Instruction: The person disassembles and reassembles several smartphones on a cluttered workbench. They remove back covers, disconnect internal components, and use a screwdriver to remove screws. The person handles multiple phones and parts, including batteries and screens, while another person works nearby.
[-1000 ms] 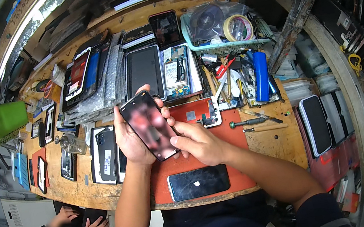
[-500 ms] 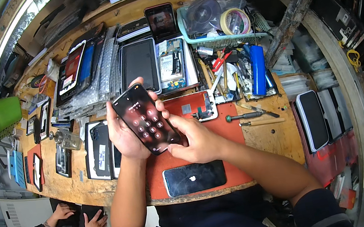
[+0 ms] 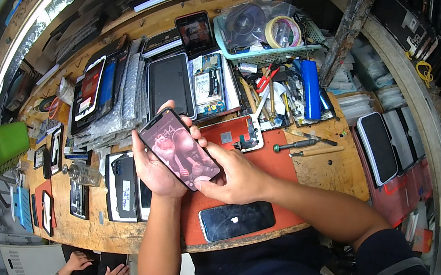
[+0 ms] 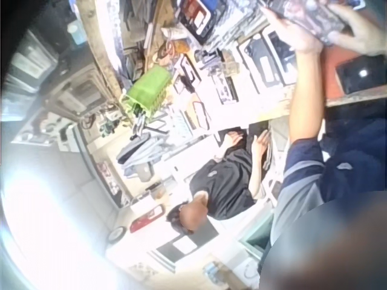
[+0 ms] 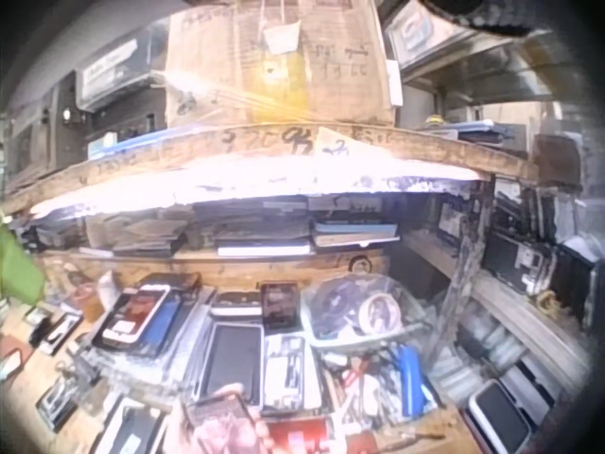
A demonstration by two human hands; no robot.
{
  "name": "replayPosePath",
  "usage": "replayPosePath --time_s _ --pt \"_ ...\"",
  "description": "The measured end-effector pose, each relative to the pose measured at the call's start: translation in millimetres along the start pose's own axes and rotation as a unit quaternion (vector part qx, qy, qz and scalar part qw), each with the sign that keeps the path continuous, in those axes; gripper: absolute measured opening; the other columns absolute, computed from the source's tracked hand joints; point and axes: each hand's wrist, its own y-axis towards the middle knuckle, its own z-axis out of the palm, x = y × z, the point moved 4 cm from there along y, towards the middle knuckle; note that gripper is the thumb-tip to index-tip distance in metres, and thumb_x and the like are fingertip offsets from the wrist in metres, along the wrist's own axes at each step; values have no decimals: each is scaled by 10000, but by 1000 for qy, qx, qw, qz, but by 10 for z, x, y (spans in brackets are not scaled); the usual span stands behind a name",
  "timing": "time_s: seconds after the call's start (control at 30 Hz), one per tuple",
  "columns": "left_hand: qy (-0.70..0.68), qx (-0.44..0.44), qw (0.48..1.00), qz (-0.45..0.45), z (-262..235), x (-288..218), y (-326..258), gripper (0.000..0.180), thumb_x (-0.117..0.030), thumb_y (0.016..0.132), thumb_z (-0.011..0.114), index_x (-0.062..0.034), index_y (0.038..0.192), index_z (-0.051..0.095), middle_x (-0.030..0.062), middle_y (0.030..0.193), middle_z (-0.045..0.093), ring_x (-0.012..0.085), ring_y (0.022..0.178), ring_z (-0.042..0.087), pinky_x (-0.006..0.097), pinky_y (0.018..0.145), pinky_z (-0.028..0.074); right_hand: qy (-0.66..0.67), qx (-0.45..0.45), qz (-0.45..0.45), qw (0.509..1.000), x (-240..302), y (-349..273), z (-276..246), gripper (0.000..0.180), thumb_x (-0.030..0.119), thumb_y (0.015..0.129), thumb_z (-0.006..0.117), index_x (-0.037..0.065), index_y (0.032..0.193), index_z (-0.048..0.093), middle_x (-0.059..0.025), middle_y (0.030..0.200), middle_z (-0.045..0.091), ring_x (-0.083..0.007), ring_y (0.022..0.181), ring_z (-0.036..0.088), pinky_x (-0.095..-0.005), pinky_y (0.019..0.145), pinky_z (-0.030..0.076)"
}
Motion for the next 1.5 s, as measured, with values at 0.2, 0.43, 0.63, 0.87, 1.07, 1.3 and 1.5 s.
replayPosePath --time_s 0.2,0.43,0.63,0.87,1.07,1.3,1.5 --pt "26 12 999 18 -7 -6 -16 843 -667 1116 248 -2 1609 408 203 1218 686 333 1050 731 490 908 637 -51 -17 13 998 74 -9 7 573 128 937 800 -37 1404 513 -78 1001 717 -117 814 705 -282 696 571" --pt "20 10 1000 -13 55 43 -33 831 -651 1120 212 -11 1608 419 212 1240 700 336 1067 733 488 941 629 -47 -93 29 994 106 109 -329 587 99 972 755 -22 1456 445 -34 1041 625 -50 830 588 -212 711 478" --pt "86 -36 993 -71 120 355 -186 832 -625 1126 209 30 1566 472 238 1282 702 347 1102 736 462 982 604 -116 -223 -47 967 265 131 -509 695 150 944 825 -42 1484 431 -76 1134 622 -108 966 602 -262 830 517" --pt "37 47 996 -62 66 245 -154 870 -656 1115 220 45 1571 460 255 1286 694 350 1118 735 465 997 599 -182 -118 -100 971 359 114 -374 967 199 820 899 -32 1584 354 -222 1338 566 -323 1187 618 -418 985 559" --pt "115 82 987 -78 81 322 -223 956 -723 1065 313 68 1583 453 255 1332 666 343 1155 709 470 1029 565 -162 -146 -120 969 367 95 -413 942 270 840 913 -25 1565 389 -186 1285 617 -294 1160 632 -421 980 549" --pt "216 154 964 17 67 149 -225 980 -725 1032 419 90 1572 492 293 1427 608 377 1123 696 503 1008 556 -228 -93 -157 956 350 67 -330 1095 305 772 983 2 1615 355 -174 1347 578 -292 1230 599 -427 1039 506" --pt "271 166 946 65 106 79 -214 934 -694 1035 441 96 1514 580 301 1409 605 392 1091 694 513 965 563 -222 -97 -162 957 378 72 -286 1038 362 771 958 -17 1566 408 -212 1254 623 -376 1191 613 -500 1065 457"
